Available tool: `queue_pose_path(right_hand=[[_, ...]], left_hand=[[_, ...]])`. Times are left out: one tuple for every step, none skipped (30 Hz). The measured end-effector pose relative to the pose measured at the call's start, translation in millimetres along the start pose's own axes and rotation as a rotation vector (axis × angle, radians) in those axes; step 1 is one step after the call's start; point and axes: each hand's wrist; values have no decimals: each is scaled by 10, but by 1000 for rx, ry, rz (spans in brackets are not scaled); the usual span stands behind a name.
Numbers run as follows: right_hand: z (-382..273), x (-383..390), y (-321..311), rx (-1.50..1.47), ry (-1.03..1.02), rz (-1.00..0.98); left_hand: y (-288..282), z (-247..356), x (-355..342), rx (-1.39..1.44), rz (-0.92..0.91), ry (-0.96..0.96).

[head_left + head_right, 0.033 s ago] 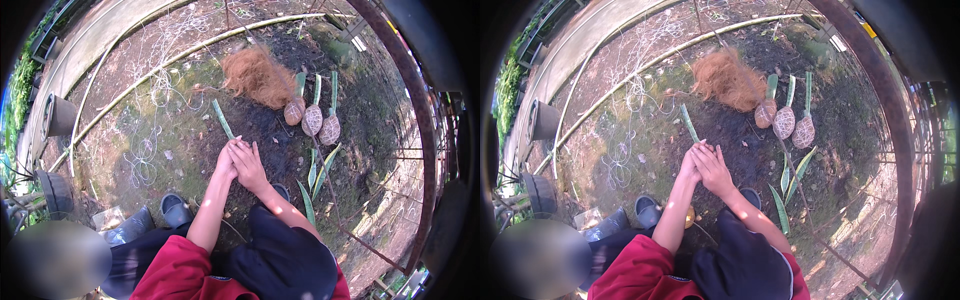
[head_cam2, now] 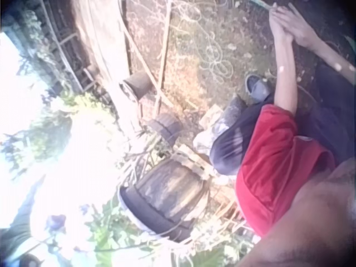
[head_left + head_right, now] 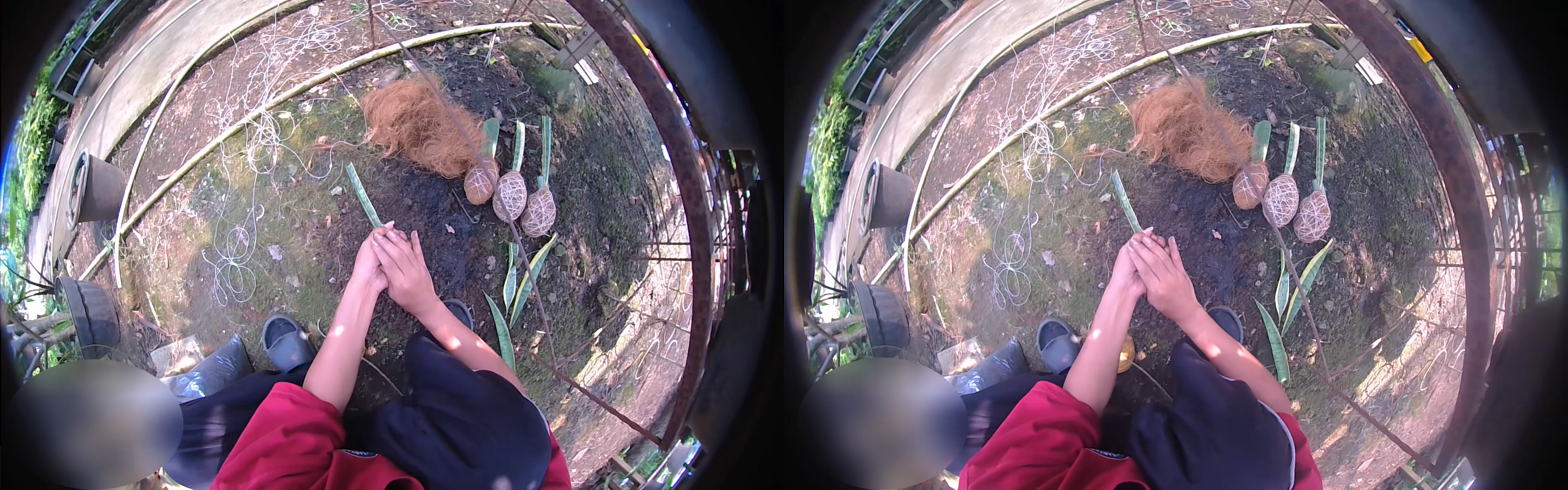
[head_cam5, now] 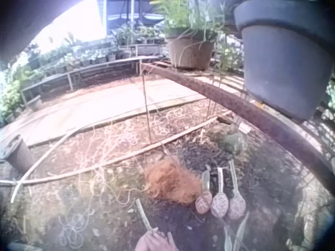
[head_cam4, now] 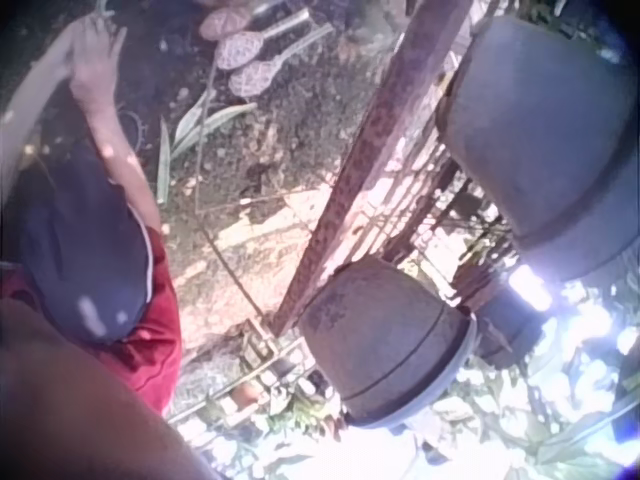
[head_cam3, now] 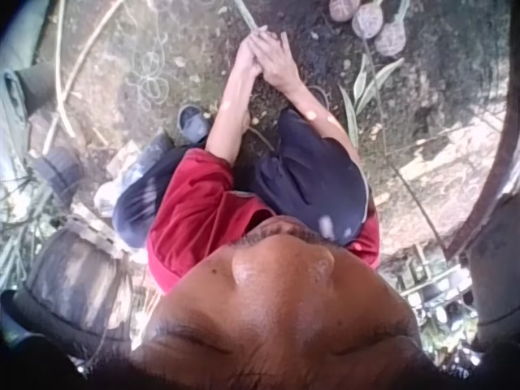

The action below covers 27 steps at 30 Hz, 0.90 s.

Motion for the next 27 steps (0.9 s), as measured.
queue_pose_path(right_hand=[[-19,40,17,11,0,-4],[-52,34,-13,69,-29,-11],[-74,33,-68,127,-59,-19],[-97,21,-120,185,-90,-26],[-92,-14,-197,163,-52,-18],[-118,-70,-267,130,-22,-11],[-129,-103,-296,97,8,-5],[-90,-109,-271,41,-2,-6],[-35,-100,-219,-14,-11,-7],[6,-101,-189,-69,-21,-8],[4,-117,-185,-73,-9,-3],[34,-97,-158,-94,6,-4],[83,-60,-112,-116,21,-4],[90,-65,-96,-139,35,-2],[78,-52,-88,-109,33,-13],[48,-27,-78,-79,32,-24],[20,-5,-73,-47,31,-38],[4,11,-65,-34,51,-10],[-9,26,-55,-21,71,18],[-26,31,-52,-12,91,46],[-19,8,-54,-27,108,90],[-15,13,-60,-30,98,86],[-3,18,-71,-28,89,85],[2,21,-73,-27,81,84],[1,19,-66,-50,94,89],[11,31,-59,-61,114,95],[16,52,-36,-72,133,101]], left_hand=[[-47,-17,19,37,54,-19],[-56,-11,57,3,42,-23],[-64,-2,91,-30,30,-27],[-69,11,121,-63,18,-30],[172,-1,251,-125,178,22],[229,20,313,-82,156,22],[263,37,356,-38,135,21],[300,48,363,5,106,20],[263,37,305,-13,-3,60],[266,30,278,-14,62,67],[273,22,269,-15,135,72],[281,9,260,-16,208,77],[293,-16,252,-61,271,160],[261,-11,253,-50,258,153],[222,-1,263,-40,245,146],[192,5,260,-30,233,138],[262,22,325,-21,249,108],[244,23,304,-23,235,117],[217,26,273,-25,222,126],[212,36,266,-27,211,137],[241,21,236,19,253,146],[222,5,238,32,255,152],[195,-11,227,41,254,154],[169,-22,211,51,253,158],[147,-26,188,44,275,169],[157,-46,161,41,296,188],[168,-65,133,38,317,209]])
Point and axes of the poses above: each hand's wrist, its own x-axis away from the middle knuckle, its own y-axis out of the palm, z = x × y, and after that the axes turned 8 degrees about z, right-handed
